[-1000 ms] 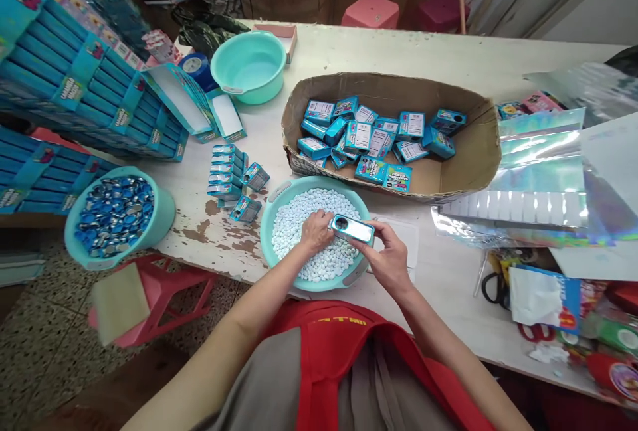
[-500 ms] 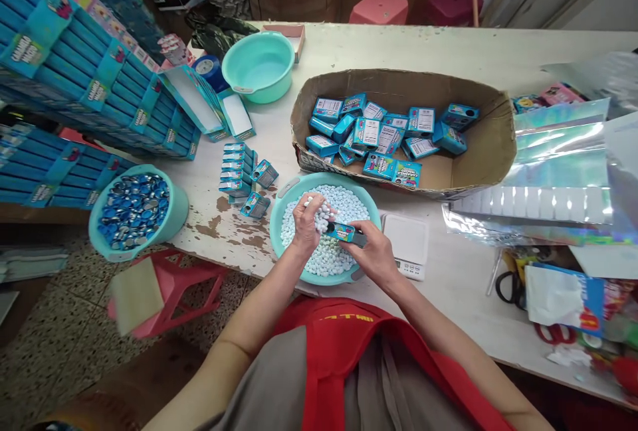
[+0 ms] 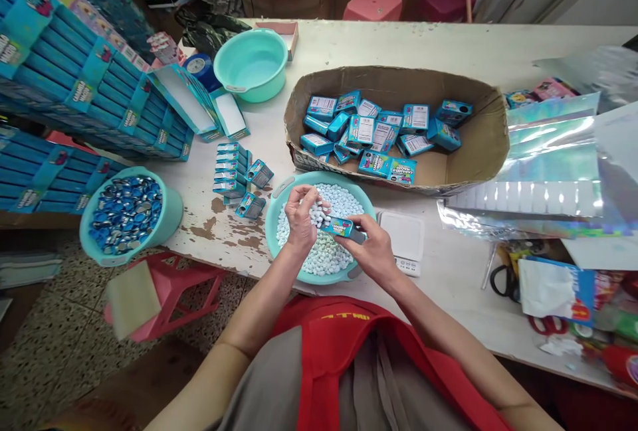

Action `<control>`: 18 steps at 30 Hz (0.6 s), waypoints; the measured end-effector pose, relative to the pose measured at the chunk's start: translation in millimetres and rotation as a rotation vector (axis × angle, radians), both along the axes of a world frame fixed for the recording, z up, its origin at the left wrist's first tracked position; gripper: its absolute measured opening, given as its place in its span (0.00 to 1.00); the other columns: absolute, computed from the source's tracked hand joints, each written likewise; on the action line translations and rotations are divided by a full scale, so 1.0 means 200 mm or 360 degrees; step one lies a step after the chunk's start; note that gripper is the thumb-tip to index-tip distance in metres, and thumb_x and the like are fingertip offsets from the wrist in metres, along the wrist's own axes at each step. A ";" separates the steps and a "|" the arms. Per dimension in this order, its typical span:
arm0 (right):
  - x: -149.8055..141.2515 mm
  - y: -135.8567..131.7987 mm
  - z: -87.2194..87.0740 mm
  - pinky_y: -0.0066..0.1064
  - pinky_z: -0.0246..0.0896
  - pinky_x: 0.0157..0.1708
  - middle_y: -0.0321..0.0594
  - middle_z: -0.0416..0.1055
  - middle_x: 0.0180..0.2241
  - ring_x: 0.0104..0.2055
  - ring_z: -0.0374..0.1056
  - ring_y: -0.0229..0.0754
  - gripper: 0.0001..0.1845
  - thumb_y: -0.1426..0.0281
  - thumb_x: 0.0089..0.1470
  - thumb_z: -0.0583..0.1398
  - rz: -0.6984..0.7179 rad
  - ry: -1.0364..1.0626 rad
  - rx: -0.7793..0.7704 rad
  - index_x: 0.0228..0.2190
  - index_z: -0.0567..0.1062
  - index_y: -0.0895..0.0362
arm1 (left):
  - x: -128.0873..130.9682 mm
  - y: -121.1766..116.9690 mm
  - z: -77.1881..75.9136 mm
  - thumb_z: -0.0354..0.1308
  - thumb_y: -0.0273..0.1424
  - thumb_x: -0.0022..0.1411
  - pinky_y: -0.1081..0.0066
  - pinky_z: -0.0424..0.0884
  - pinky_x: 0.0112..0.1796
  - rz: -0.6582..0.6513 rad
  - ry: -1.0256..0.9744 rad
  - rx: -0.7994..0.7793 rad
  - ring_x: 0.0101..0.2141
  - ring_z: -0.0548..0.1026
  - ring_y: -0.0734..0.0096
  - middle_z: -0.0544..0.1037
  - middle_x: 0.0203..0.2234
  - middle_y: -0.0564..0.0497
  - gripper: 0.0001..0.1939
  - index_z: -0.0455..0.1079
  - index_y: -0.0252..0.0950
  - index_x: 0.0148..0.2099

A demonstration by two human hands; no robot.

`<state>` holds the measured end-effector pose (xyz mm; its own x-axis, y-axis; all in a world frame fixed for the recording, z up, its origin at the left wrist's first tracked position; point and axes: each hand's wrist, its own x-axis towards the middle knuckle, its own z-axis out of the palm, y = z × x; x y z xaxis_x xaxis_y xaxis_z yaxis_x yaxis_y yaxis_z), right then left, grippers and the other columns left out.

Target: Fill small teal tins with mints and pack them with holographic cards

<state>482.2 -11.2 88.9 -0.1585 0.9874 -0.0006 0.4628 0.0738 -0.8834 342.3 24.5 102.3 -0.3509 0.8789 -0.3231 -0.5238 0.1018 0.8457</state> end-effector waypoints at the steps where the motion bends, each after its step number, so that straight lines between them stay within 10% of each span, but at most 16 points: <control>1: 0.00 0.00 0.00 0.37 0.63 0.40 0.38 0.74 0.35 0.39 0.69 0.46 0.13 0.63 0.46 0.64 0.0006 0.0007 -0.0012 0.35 0.72 0.52 | 0.00 0.00 0.00 0.63 0.38 0.49 0.78 0.68 0.22 0.0004 0.0006 0.0017 0.19 0.71 0.79 0.67 0.20 0.59 0.14 0.62 0.37 0.32; 18: 0.00 0.00 0.06 0.36 0.63 0.40 0.37 0.73 0.34 0.38 0.69 0.45 0.12 0.65 0.45 0.64 -0.0063 0.0114 -0.0077 0.34 0.72 0.52 | 0.05 0.03 0.04 0.63 0.42 0.51 0.78 0.60 0.18 0.0066 0.0103 0.0046 0.16 0.67 0.81 0.67 0.17 0.60 0.17 0.60 0.37 0.30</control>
